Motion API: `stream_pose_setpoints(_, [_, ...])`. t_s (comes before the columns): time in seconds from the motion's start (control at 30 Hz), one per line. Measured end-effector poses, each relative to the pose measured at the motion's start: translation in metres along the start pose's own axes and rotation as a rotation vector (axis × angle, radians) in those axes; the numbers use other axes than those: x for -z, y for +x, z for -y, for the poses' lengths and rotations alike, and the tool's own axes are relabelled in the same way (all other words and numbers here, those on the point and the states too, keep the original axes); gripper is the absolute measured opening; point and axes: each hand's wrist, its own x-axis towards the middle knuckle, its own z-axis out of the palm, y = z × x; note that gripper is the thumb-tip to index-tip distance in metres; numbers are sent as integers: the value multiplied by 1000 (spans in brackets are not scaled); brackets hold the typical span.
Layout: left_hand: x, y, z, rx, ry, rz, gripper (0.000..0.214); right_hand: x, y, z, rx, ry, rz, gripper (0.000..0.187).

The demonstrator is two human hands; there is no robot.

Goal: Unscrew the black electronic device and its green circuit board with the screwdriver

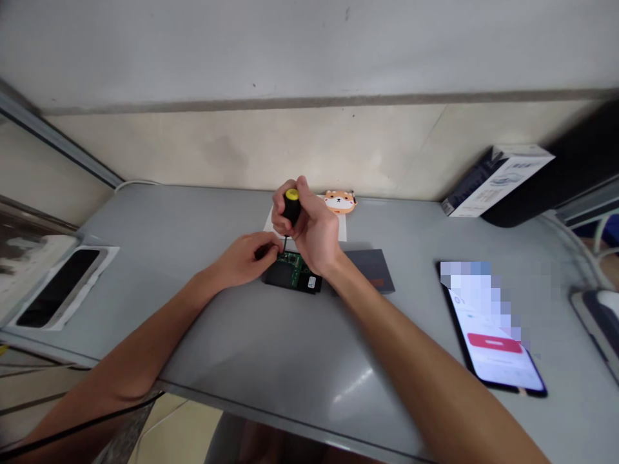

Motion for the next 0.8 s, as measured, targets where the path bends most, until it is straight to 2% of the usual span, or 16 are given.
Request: stream_pose_setpoints(0.8, [-1,0,0,14,-8,4,19,-2,-1,1,-14,-38,-7,59])
